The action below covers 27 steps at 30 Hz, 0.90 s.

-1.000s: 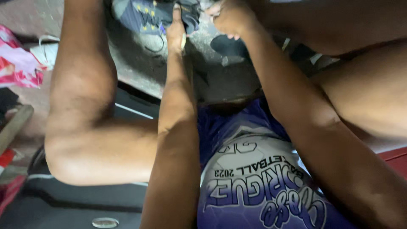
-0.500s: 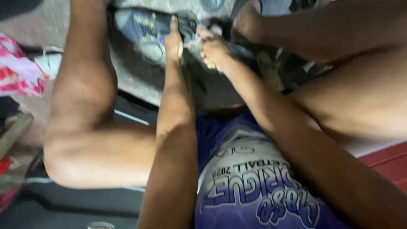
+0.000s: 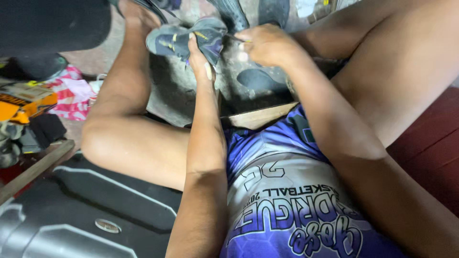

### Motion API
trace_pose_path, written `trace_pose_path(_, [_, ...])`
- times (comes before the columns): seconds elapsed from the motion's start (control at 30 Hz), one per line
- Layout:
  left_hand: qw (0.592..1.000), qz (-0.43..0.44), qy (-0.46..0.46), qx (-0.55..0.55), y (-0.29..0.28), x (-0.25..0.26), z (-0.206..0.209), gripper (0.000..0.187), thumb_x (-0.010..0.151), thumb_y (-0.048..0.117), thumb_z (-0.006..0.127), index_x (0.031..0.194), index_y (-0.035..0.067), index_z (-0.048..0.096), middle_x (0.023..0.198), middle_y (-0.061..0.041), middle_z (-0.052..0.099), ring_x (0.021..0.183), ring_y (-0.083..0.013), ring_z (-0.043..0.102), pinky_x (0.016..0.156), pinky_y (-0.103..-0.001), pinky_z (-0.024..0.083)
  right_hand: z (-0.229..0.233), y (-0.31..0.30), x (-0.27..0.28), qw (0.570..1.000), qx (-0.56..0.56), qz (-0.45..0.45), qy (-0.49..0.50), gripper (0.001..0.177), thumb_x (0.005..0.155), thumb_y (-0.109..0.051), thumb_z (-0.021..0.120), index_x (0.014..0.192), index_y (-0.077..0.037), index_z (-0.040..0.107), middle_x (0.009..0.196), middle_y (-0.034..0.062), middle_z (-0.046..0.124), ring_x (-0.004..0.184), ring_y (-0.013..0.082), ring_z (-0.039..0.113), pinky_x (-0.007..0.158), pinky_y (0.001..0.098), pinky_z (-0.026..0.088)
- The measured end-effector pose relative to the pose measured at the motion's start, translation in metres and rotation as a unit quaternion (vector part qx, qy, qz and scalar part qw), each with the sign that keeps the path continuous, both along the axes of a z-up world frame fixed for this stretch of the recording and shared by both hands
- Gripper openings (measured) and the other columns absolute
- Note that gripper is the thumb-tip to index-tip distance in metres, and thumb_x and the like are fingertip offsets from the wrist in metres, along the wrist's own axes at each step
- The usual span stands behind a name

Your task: The person uses a screwdriver to pry and separate the sole from the upper of a black and blue athletic shoe. They repeatedly insert the tool into the seam and apply leverage to loosen the bond between the components.

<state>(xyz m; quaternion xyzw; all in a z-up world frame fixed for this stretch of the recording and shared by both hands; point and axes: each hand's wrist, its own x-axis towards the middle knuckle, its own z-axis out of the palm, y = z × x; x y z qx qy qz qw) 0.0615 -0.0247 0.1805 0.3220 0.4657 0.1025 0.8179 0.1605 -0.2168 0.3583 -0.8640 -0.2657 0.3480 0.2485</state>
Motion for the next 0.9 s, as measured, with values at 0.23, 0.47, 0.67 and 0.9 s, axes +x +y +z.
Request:
trace_pose_path(0.23, [0.99,-0.08,0.002,0.117,-0.003,0.013,0.131,0.071,0.094,0.056,0.061,0.121,-0.009,0.071,0.114,-0.013,0.076,0.1,-0.0215,0.07,0.089,-0.031,0.053,0.139,-0.041,0.004,0.998,0.008,-0.011,0.068,0.038,0.101,-0.027,0.058,0.137,-0.017,0.067,0.089,0.0117,0.077,0.081,0.0271,0.069,0.077,0.0412,0.053])
trace_pose_path(0.47, [0.98,-0.042,-0.19,-0.043,-0.005,-0.007,0.235,0.062,0.091,0.048,0.066,0.131,0.002,0.055,0.12,-0.015,0.07,0.108,-0.0344,0.069,0.085,-0.058,0.063,0.191,-0.09,-0.013,0.962,0.211,-0.068,0.159,0.034,0.107,-0.026,0.057,0.135,-0.008,0.063,0.068,-0.0042,0.057,0.052,0.0058,0.05,0.049,0.0237,0.044])
trace_pose_path(0.67, [0.962,-0.056,-0.204,-0.175,-0.024,-0.035,0.291,0.066,0.09,0.054,0.066,0.135,0.008,0.055,0.126,-0.014,0.066,0.111,-0.0313,0.068,0.088,-0.057,0.062,0.172,-0.054,-0.039,0.922,0.328,-0.194,0.071,0.043,0.102,-0.022,0.069,0.138,-0.004,0.054,0.102,-0.0034,0.058,0.063,0.0045,0.051,0.052,0.0225,0.043])
trace_pose_path(0.9, [0.927,-0.039,-0.166,-0.334,-0.046,-0.064,0.307,0.075,0.094,0.061,0.065,0.138,0.002,0.054,0.129,-0.017,0.064,0.113,-0.0341,0.065,0.084,-0.05,0.06,0.144,-0.035,-0.034,0.929,0.343,-0.075,0.114,0.055,0.109,-0.044,0.061,0.149,-0.008,0.052,0.121,0.0002,0.068,0.067,0.0057,0.058,0.06,0.0214,0.051])
